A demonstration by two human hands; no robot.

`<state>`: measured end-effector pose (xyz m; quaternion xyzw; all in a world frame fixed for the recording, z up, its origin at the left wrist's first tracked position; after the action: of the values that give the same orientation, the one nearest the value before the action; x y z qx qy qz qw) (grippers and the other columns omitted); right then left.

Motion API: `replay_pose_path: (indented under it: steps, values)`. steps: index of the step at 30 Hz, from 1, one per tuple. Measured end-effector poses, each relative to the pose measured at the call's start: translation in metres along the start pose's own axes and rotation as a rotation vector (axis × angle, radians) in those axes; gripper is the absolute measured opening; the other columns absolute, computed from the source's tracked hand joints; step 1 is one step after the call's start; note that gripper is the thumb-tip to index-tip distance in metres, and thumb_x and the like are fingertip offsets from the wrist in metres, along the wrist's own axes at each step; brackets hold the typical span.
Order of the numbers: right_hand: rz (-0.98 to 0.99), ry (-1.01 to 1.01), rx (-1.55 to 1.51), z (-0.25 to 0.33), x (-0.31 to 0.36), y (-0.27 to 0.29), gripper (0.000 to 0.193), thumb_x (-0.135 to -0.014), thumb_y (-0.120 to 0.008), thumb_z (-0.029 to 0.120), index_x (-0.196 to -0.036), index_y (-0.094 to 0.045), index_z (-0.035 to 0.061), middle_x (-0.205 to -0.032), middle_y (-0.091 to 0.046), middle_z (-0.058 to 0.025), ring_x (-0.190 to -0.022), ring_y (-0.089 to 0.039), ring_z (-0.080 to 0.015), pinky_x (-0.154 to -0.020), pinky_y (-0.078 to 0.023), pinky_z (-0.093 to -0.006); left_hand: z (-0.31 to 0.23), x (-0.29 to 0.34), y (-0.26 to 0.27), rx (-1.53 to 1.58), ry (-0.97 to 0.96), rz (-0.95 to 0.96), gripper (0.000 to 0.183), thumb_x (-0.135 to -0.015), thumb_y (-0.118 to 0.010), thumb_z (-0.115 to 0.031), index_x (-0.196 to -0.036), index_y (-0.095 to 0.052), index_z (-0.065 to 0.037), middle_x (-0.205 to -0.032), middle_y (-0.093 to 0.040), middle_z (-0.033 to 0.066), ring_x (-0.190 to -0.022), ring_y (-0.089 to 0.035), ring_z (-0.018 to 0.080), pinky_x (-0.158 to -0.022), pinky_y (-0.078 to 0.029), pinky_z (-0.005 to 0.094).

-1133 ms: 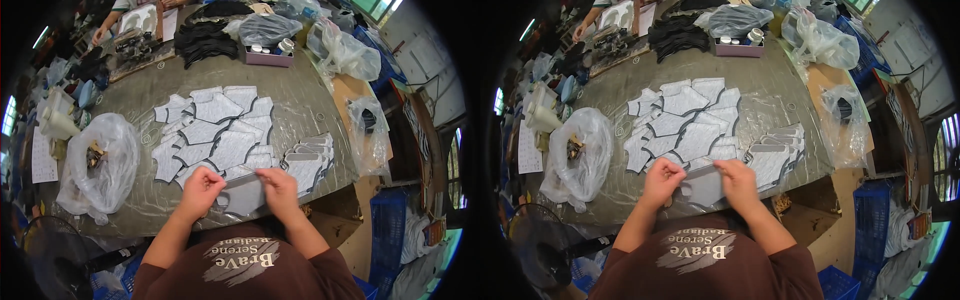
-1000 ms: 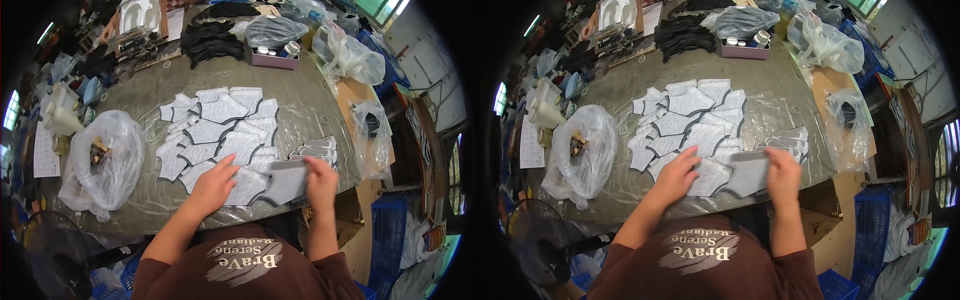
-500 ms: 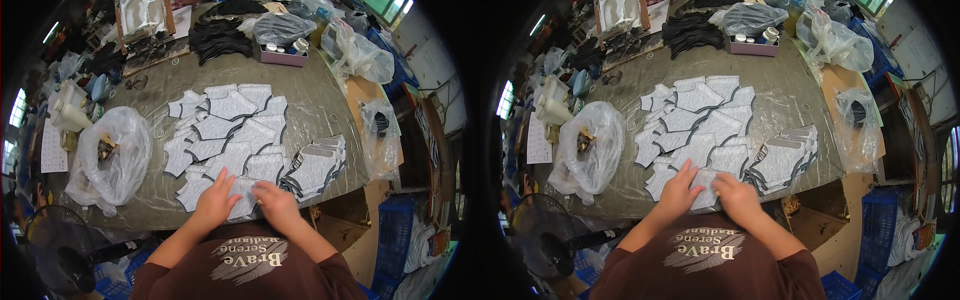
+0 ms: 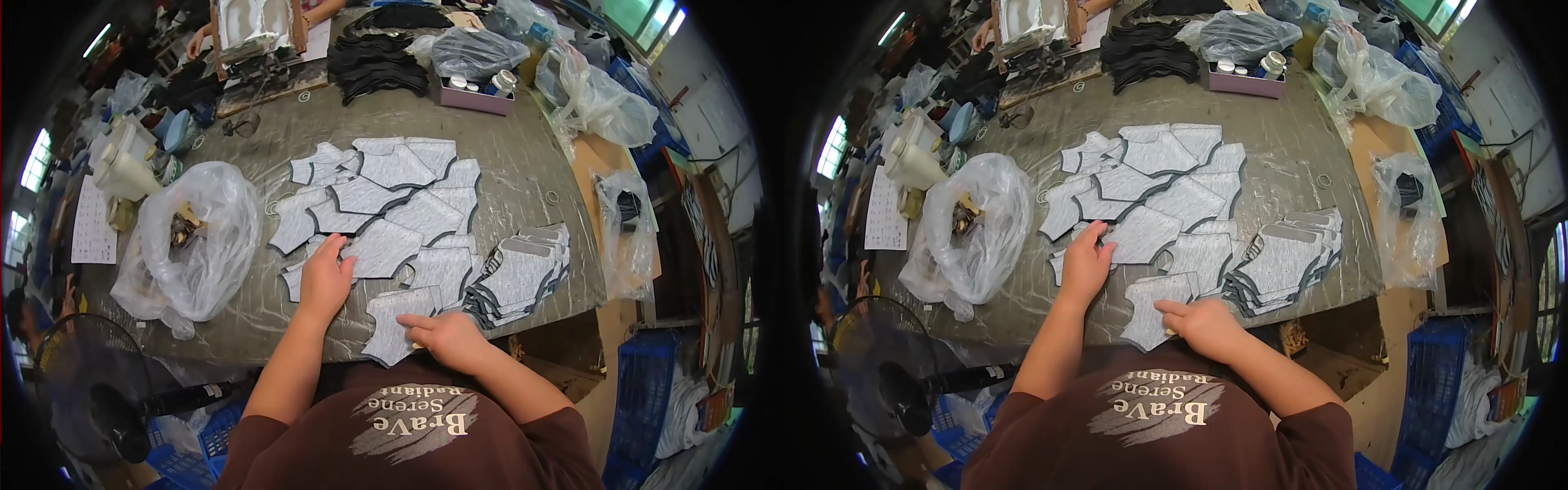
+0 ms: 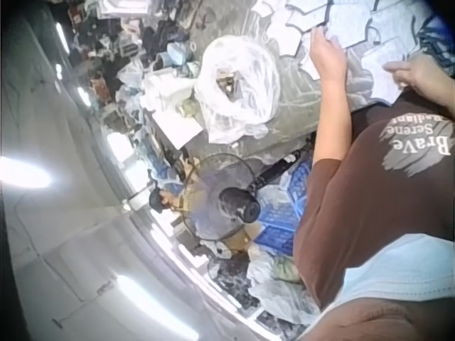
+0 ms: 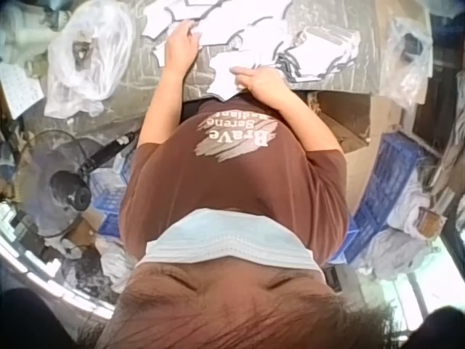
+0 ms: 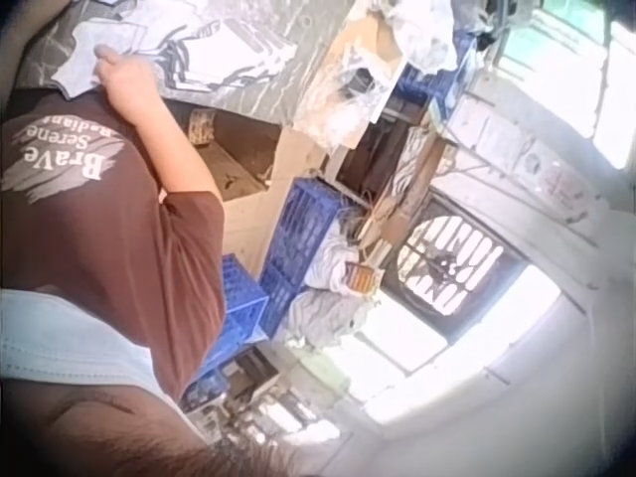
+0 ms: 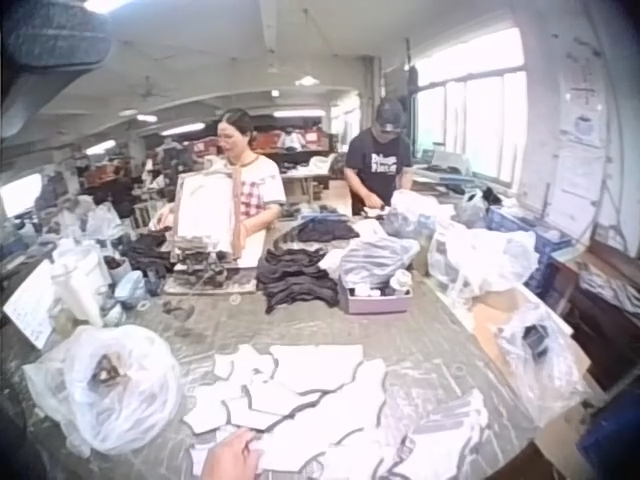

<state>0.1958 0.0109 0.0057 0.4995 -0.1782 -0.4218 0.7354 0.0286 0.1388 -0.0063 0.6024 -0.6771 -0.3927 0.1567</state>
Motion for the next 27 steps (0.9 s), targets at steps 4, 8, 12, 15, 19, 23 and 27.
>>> replay_pose_path:
  steps: [4,8,12,15,19,23,27]
  values:
    - [-0.117,-0.014,-0.053,0.003,0.000,0.013,0.016,-0.075,-0.058,0.008,-0.090,-0.062,0.0093,-0.114,-0.063,-0.0011,-0.060,-0.061,-0.0251,-0.052,-0.049,-0.0354,0.008,0.007,0.012,0.358,0.041,-0.141,0.031,-0.087,-0.062,-0.016,-0.108,-0.058,0.006,-0.108,-0.063,0.0171,-0.056,-0.048,0.0089,-0.055,-0.043,0.0213]
    - [-0.383,-0.115,-0.375,0.006,-0.004,0.028,0.015,-0.081,-0.059,0.006,-0.096,-0.063,0.0080,-0.097,-0.066,-0.0049,-0.060,-0.060,-0.0189,-0.053,-0.048,-0.0317,-0.022,0.036,0.003,1.433,0.484,-0.035,0.051,-0.099,-0.030,-0.046,-0.100,-0.056,-0.002,-0.059,-0.048,0.0054,-0.039,-0.036,0.0105,-0.038,-0.030,0.0222]
    - [-0.286,-0.534,-1.176,-0.009,-0.008,0.008,0.017,-0.096,-0.049,0.017,-0.095,-0.059,0.0029,-0.071,-0.053,0.0019,-0.059,-0.045,-0.0048,-0.053,-0.039,-0.0200,-0.053,0.079,-0.007,1.681,0.598,0.232,0.036,-0.099,-0.038,-0.037,-0.115,-0.047,-0.006,-0.072,-0.049,0.0060,-0.048,-0.040,0.0122,-0.044,-0.034,0.0238]
    - [-0.382,-0.581,-1.529,-0.026,0.003,-0.011,0.024,-0.100,-0.039,0.023,-0.095,-0.051,0.0035,-0.071,-0.053,-0.0026,-0.055,-0.035,-0.0048,-0.052,-0.032,-0.0189,-0.078,0.106,-0.004,1.810,0.626,0.545,0.040,-0.098,-0.042,-0.031,-0.132,-0.035,-0.010,-0.079,-0.046,0.0057,-0.054,-0.040,0.0129,-0.050,-0.037,0.0240]
    - [-0.413,-0.580,-1.465,-0.021,0.000,-0.007,0.020,-0.099,-0.042,0.019,-0.098,-0.052,0.0018,-0.083,-0.063,-0.0080,-0.057,-0.041,-0.0042,-0.055,-0.038,-0.0185,-0.080,0.107,-0.005,1.756,0.485,0.747,0.055,-0.098,-0.042,-0.032,-0.144,-0.021,-0.010,-0.076,-0.040,0.0026,-0.059,-0.038,0.0127,-0.059,-0.040,0.0283]
    - [-0.181,-0.664,-1.449,0.001,-0.015,-0.005,0.014,-0.092,-0.054,0.007,-0.100,-0.061,-0.0019,-0.082,-0.065,-0.0040,-0.058,-0.050,-0.0036,-0.052,-0.042,-0.0199,-0.068,0.086,-0.004,0.888,0.025,0.478,0.066,-0.094,-0.042,-0.047,-0.143,-0.025,-0.005,-0.080,-0.046,0.0082,-0.062,-0.048,0.0203,-0.059,-0.043,0.0328]
    - [-0.130,-0.707,-1.407,0.006,-0.014,-0.003,0.013,-0.090,-0.058,0.008,-0.090,-0.064,-0.0033,-0.074,-0.063,-0.0004,-0.059,-0.049,-0.0024,-0.050,-0.039,-0.0189,-0.085,0.073,0.006,0.199,-0.268,0.380,0.074,-0.089,-0.041,-0.058,-0.140,-0.035,-0.005,-0.085,-0.051,0.0136,-0.070,-0.055,0.0311,-0.059,-0.045,0.0389]
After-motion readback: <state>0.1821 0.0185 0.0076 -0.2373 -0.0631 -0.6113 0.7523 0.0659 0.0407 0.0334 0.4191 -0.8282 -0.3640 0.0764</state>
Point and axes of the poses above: each hand's wrist, its own x-axis away from the middle knuckle, its own y-axis out of the back of the hand, z = x × y, the point moved 7 cm from there along -x, towards the middle knuckle
